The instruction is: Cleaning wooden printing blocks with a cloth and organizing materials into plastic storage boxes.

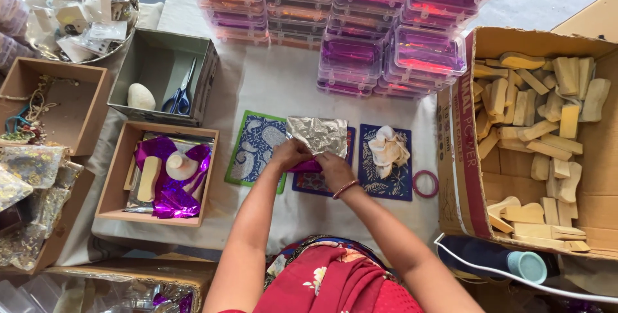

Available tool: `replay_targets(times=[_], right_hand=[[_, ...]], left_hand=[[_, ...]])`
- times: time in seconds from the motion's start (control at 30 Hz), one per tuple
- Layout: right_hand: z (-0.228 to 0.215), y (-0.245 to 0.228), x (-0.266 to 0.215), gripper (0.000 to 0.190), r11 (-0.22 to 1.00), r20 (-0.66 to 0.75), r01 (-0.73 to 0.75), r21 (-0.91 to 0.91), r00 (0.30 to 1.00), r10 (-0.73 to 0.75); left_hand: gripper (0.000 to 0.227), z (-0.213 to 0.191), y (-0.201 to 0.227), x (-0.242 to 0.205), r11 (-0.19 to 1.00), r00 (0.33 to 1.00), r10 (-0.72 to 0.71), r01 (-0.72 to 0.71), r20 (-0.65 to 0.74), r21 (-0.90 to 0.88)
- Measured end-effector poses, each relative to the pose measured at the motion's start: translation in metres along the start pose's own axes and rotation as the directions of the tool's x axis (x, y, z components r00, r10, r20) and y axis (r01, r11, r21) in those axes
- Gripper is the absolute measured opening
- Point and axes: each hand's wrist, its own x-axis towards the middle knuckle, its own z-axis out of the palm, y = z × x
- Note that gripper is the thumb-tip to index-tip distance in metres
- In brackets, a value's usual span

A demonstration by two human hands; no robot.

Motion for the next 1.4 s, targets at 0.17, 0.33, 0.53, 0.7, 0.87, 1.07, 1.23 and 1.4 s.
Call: replay_targets(times=[0.17, 0.33, 0.53, 0.7, 0.87, 1.07, 1.23, 1.4], right_hand=[[0.019, 0.007, -0.004, 0.037, 0.991, -0.120, 0.090, -0.094, 0.988, -0.101], [0.003, 0.001, -0.004, 0.037, 0.987, -0.052, 0.058, -0.149, 0.996, -0.067], [-0.005, 0.007, 0.002, 0.031, 0.983, -0.001, 0.056, -0.174, 0.998, -0.057], [-0.010, 0.015, 0.005, 0.049, 0.996, 0.015, 0.083, -0.027, 0.996, -0.083], [-0.029, 0.028, 0.021, 0.049, 0.996, 0.150, 0.053, 0.070, 0.987, -0.063], [-0.002, 0.079, 0.033, 0.057, 0.989, 0.212, 0.090, 0.116, 0.971, -0.114], [0.001, 0.080, 0.025, 0.058, 0.992, 0.146, 0.081, 0.095, 0.985, -0.094], [0.004, 0.080, 0.023, 0.054, 0.991, 0.082, 0.086, 0.104, 0.992, -0.095]], left_hand=[[0.032, 0.012, -0.014, 0.002, 0.997, 0.995, 0.041, -0.047, -0.088, -0.064], [0.032, 0.014, -0.007, 0.001, 0.996, 0.983, 0.009, -0.024, -0.183, -0.081], [0.028, 0.010, 0.010, -0.012, 0.995, 0.969, 0.057, -0.074, -0.239, -0.062], [0.023, 0.014, 0.033, -0.057, 0.901, 0.859, 0.381, -0.261, -0.341, 0.347], [0.024, 0.007, 0.039, -0.072, 0.883, 0.801, 0.457, -0.360, -0.386, 0.300], [0.024, -0.001, 0.053, -0.068, 0.904, 0.871, 0.375, -0.266, -0.319, 0.335], [0.022, 0.009, 0.046, -0.064, 0.927, 0.879, 0.329, -0.231, -0.345, 0.296], [0.021, 0.003, 0.049, -0.064, 0.950, 0.919, 0.268, -0.202, -0.290, 0.239]])
